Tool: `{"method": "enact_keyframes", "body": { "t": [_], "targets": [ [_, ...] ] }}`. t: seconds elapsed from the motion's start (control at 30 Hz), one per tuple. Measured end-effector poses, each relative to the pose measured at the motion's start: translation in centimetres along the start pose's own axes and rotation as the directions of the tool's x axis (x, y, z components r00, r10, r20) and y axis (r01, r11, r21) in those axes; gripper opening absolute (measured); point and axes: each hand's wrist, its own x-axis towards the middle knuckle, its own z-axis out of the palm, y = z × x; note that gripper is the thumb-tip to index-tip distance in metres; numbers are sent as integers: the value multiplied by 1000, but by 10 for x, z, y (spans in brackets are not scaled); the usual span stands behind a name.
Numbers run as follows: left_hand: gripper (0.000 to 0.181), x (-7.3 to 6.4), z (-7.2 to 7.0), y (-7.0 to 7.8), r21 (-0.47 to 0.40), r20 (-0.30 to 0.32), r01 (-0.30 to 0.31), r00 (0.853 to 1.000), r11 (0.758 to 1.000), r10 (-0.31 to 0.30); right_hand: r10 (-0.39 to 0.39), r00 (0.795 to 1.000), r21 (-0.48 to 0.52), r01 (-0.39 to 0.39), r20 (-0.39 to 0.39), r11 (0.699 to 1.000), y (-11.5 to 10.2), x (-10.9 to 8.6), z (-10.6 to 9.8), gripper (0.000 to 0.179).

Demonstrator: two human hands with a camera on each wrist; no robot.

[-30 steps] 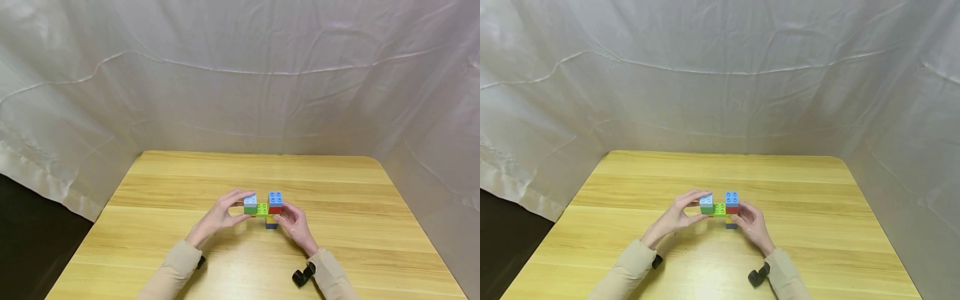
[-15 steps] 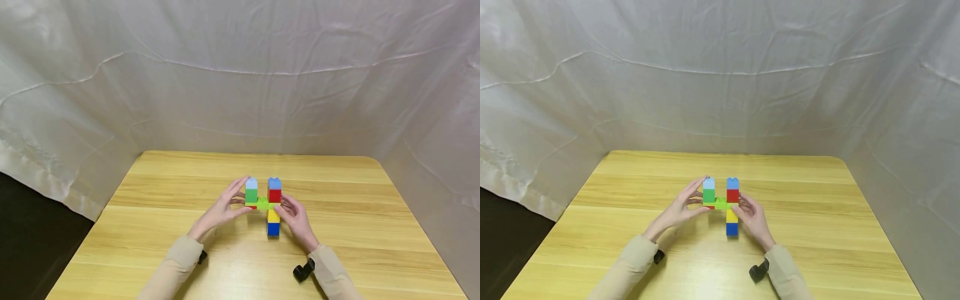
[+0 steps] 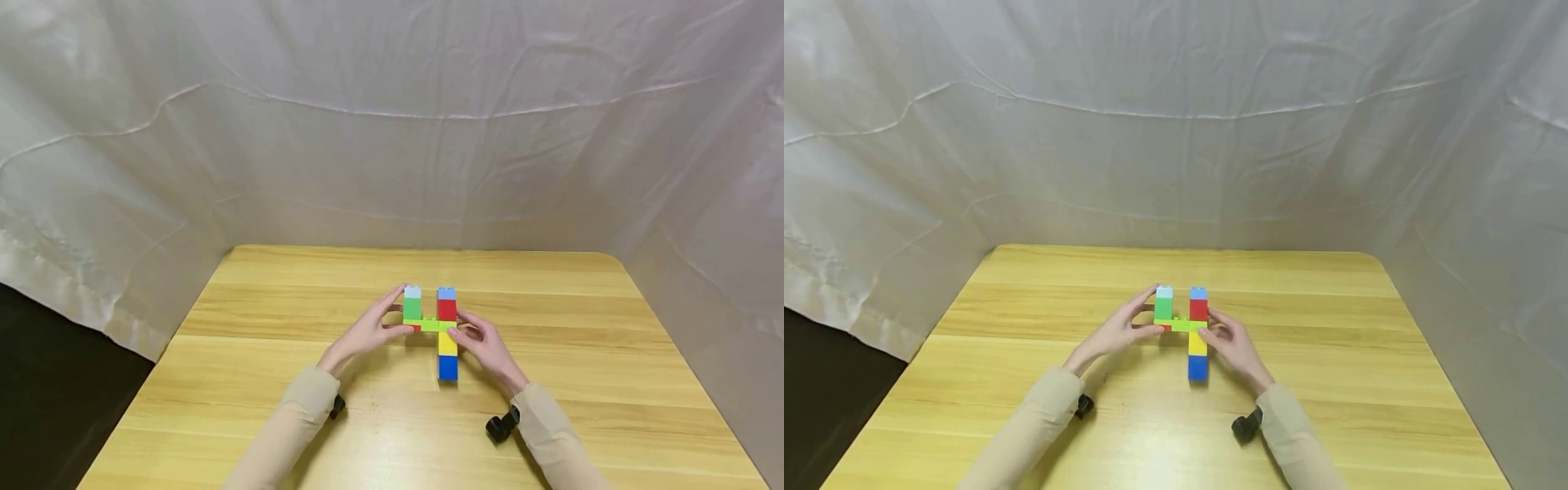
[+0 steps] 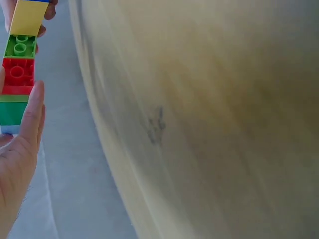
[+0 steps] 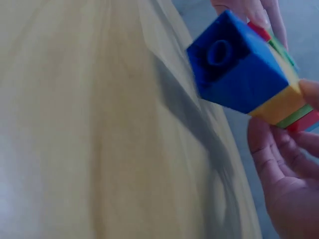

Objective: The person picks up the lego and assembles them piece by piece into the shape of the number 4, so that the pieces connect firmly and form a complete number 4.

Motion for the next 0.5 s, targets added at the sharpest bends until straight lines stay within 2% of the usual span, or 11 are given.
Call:
{"method": "enact_keyframes", "body": {
  "t": [0.27, 0.37, 0.5],
  "targets": [
    [86, 16, 0, -10, 135, 32, 59, 997, 989, -63, 31, 998, -148, -24, 46, 989, 7, 15, -5, 61],
    [86, 19, -1, -13, 189, 40, 80, 995, 979, -89, -17, 999, -227, 28, 50, 974, 10, 20, -6, 59],
    [81, 23, -2, -14, 261, 69, 76, 993, 962, -97, -121, 990, -331, 139, 74, 933, 15, 24, -9, 56]
  ]
}}
